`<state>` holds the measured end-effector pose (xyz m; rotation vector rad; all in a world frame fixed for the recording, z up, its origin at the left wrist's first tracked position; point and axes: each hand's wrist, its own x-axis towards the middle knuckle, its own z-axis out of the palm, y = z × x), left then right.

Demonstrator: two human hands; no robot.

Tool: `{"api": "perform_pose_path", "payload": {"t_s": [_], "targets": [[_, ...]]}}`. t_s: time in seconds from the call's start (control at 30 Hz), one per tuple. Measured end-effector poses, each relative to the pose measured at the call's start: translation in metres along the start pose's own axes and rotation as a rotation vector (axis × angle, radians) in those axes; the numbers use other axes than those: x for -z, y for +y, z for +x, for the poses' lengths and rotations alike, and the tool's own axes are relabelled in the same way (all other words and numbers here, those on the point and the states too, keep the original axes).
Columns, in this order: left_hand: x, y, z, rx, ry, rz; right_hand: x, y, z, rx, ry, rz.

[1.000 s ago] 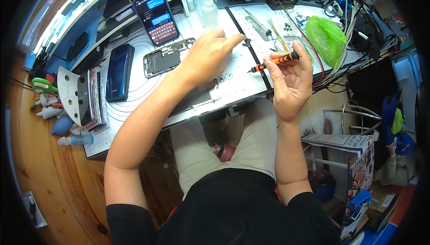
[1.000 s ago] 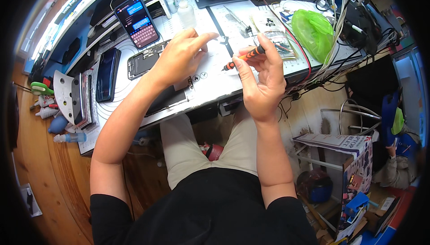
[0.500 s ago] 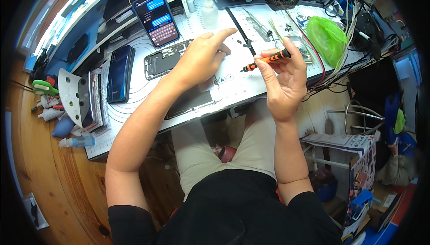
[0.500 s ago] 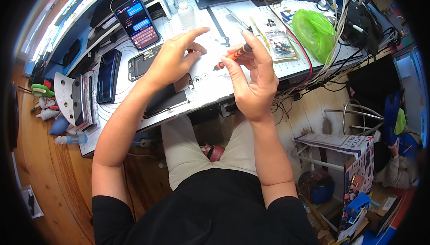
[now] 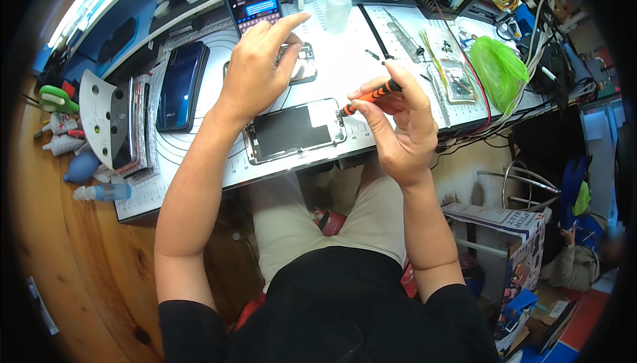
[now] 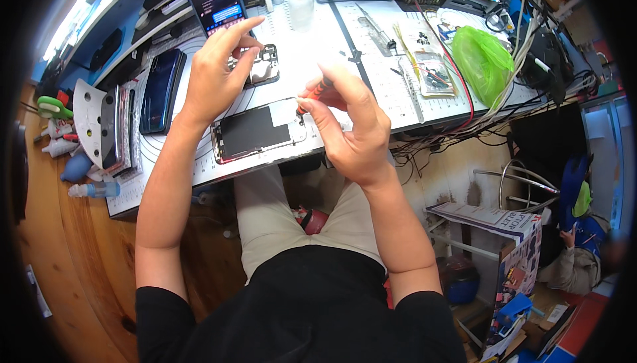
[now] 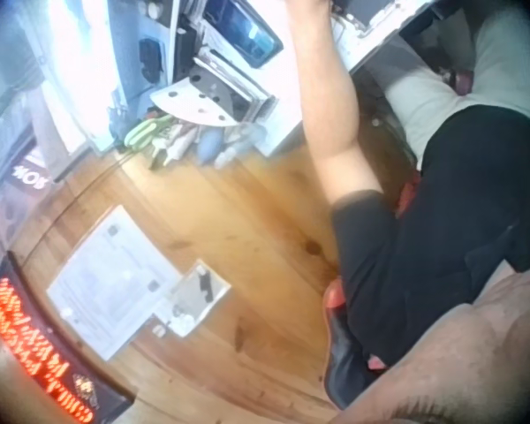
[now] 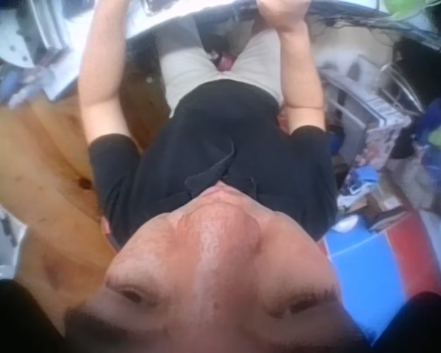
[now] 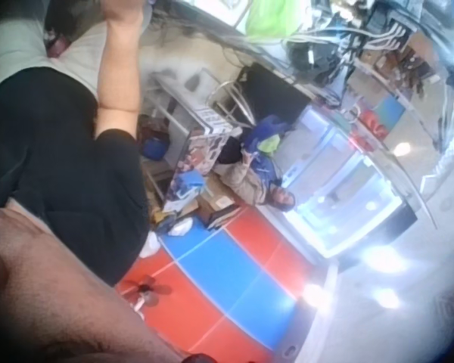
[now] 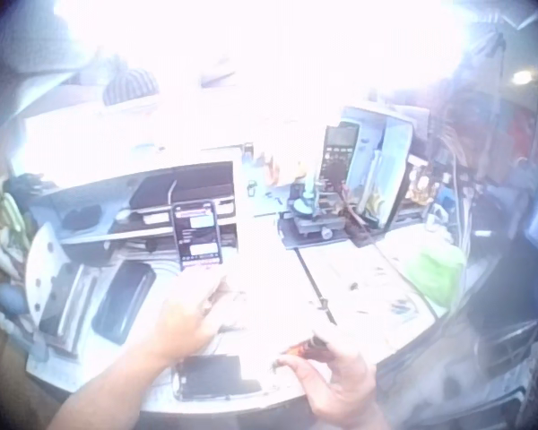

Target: The person disassembles a mobile phone using a screwdriver and a thin tool, removing screws and prying components while following instructions on another mobile phone screen.

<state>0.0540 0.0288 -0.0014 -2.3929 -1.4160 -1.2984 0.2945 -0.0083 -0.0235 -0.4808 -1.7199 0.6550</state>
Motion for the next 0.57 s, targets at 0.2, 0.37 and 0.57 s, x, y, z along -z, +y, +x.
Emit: {"api": "perform_pose_path", "payload": {"t_s": [0.2,0.37,0.57], "targets": [[0.0,-0.001,-0.001,-0.03,0.036,0.023,0.0,-0.003,0.002,-0.009,-0.028,0.009],[-0.001,0.0,-0.003,-0.035,0.033,0.037,-0.001,-0.004,0.005,-0.012,-0.053,-0.007],[0.001,0.006,-0.005,0.002,-0.007,0.05,-0.006,-0.006,0.011,0.018,-0.038,-0.017]]}}
